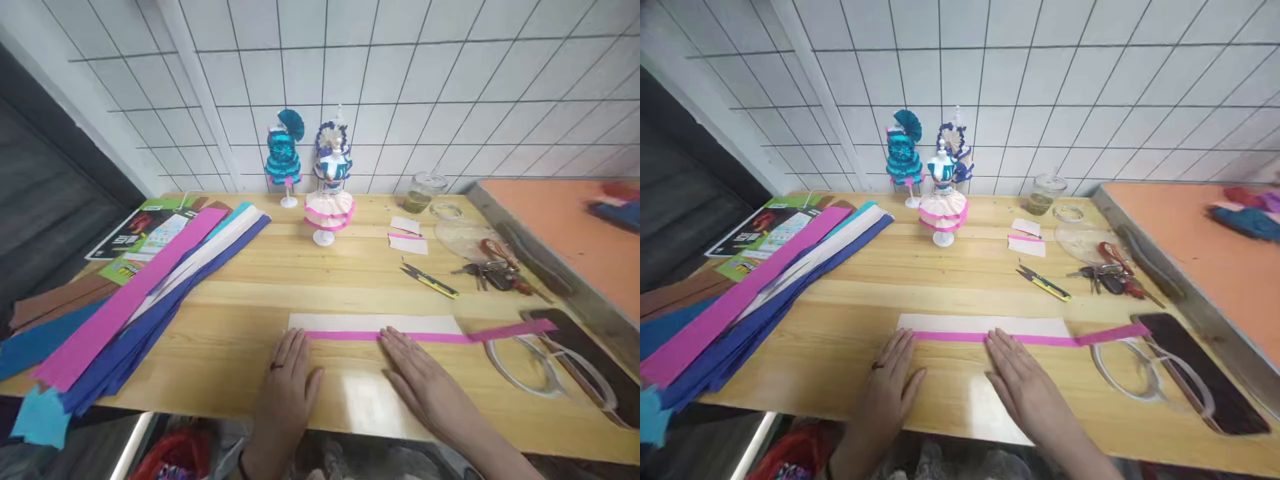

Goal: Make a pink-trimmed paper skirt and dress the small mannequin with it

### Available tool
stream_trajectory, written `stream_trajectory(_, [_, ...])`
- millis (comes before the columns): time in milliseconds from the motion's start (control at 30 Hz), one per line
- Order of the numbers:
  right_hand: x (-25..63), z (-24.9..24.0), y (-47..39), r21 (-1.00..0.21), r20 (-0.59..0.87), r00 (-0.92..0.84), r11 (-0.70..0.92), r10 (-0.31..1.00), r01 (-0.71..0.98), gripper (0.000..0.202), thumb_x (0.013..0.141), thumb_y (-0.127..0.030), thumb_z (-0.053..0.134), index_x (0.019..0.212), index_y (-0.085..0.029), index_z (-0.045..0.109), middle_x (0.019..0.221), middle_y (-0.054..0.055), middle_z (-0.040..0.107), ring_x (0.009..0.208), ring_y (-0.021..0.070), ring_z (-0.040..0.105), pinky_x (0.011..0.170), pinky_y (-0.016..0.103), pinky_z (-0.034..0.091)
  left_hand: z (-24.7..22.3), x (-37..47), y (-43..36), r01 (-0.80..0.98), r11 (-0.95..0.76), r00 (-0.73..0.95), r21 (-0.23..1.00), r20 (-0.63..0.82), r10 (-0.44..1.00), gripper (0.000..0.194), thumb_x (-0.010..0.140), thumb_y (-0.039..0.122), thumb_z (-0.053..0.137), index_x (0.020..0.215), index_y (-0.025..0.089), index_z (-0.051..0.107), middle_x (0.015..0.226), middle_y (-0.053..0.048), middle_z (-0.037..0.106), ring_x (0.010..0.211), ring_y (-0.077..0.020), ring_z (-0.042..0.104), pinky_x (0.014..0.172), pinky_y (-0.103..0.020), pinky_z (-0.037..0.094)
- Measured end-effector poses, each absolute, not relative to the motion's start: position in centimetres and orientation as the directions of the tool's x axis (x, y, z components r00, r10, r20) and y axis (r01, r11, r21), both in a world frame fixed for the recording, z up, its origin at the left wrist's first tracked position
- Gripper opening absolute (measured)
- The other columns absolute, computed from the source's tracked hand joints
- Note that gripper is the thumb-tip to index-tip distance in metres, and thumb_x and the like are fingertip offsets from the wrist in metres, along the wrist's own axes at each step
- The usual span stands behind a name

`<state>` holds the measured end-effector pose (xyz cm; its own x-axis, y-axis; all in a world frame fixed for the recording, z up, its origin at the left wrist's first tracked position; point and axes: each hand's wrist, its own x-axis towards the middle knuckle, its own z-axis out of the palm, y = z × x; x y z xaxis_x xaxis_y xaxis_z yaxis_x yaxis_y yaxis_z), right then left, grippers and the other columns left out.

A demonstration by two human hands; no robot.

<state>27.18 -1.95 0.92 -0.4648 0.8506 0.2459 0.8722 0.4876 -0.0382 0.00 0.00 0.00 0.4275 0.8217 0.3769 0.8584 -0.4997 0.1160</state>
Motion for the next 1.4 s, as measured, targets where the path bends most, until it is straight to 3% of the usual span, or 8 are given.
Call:
stream_trajectory(233, [31.3,0.7,-3.0,-0.093,0.233,-0.329,0.358,0.915,0.929,0.048,0.092,-0.030,0.046,0.136,-0.010,0.045,0.139,0.014,0.047,0.129,0.0271,0.042,0.103,0.046,0.043,-0.9,-0.3,0.2,0.850,-0.505,0.418,0.149,0.392,0.819,0.050,0.089,0.029,0.046,0.134,0.010,0.037,0.132,-0.016,0.053,0.125,-0.0278,0.046,0.099,-0.045,0.046])
stream_trajectory(500, [35.0,0.3,-4.1,-0.037,0.250,-0.175,0.190,0.952,0.981,0.048,0.093,-0.033,0.044,0.132,-0.006,0.049,0.136,0.019,0.049,0.127,0.0303,0.045,0.104,0.052,0.039,-1.3,-0.8,0.5,0.850,-0.509,0.430,0.135,0.380,0.819,0.062,0.089,0.035,0.042,0.144,0.017,0.021,0.131,-0.013,0.053,0.125,-0.0294,0.046,0.098,-0.045,0.043])
stream_trajectory(833, [33.2,6.3,1.4,-0.294,0.258,0.031,0.048,0.966,0.955,0.043,0.094,-0.028,0.036,0.130,-0.008,0.049,0.131,0.017,0.055,0.119,0.0232,0.054,0.100,0.037,0.045,-1.4,-0.7,0.7,0.826,-0.547,0.453,0.134,0.421,0.786,0.068,0.088,0.034,0.045,0.147,0.019,0.014,0.132,-0.014,0.052,0.124,-0.0311,0.046,0.095,-0.047,0.046])
stream_trajectory(967, [32.1,5.9,7.0,-0.105,0.125,0.003,0.010,0.992,0.994,0.040,0.086,-0.007,0.039,0.123,-0.003,0.054,0.127,0.022,0.056,0.115,0.0254,0.056,0.098,0.034,0.043,-1.2,-0.8,0.1,0.829,-0.490,0.374,0.269,0.385,0.844,0.066,0.088,0.032,0.047,0.146,0.022,0.017,0.138,-0.014,0.047,0.127,-0.0301,0.044,0.097,-0.049,0.045])
stream_trajectory(1100, [32.8,4.4,9.6,-0.101,0.100,0.043,-0.033,0.994,0.994,0.030,0.076,0.003,0.040,0.095,0.001,0.064,0.092,0.026,0.067,0.093,0.0318,0.063,0.084,0.040,0.046,-0.4,-1.4,-0.5,0.781,-0.275,0.209,0.561,0.181,0.961,0.054,0.089,0.035,0.046,0.140,0.025,0.032,0.143,-0.009,0.042,0.131,-0.0262,0.041,0.104,-0.048,0.040])
stream_trajectory(1267, [35.7,4.9,10.0,-0.226,0.117,0.143,-0.113,0.983,0.967,0.021,0.080,-0.008,0.045,0.086,-0.008,0.065,0.076,0.019,0.069,0.074,0.0304,0.066,0.068,0.038,0.048,0.5,-2.6,0.3,0.473,0.057,0.015,0.879,-0.073,0.997,0.049,0.086,0.042,0.048,0.130,0.021,0.045,0.136,-0.009,0.051,0.128,-0.0219,0.045,0.108,-0.042,0.037])
stream_trajectory(1333, [36.7,5.9,10.0,-0.315,0.141,0.211,-0.158,0.967,0.936,0.024,0.086,-0.019,0.043,0.093,-0.011,0.065,0.074,0.016,0.070,0.070,0.0286,0.066,0.063,0.036,0.049,0.9,-3.0,1.1,0.361,0.110,-0.074,0.926,-0.089,0.993,0.052,0.084,0.043,0.049,0.128,0.016,0.046,0.129,-0.013,0.056,0.119,-0.0224,0.053,0.101,-0.040,0.044])
stream_trajectory(1400, [36.8,7.0,9.7,-0.502,0.162,0.262,-0.149,0.951,0.852,0.029,0.089,-0.028,0.040,0.106,-0.014,0.060,0.087,0.013,0.071,0.075,0.0244,0.068,0.065,0.034,0.051,1.4,-3.4,2.1,0.462,0.122,-0.152,0.878,-0.057,0.987,0.046,0.080,0.044,0.053,0.115,0.014,0.056,0.117,-0.014,0.062,0.106,-0.0240,0.060,0.095,-0.042,0.047])
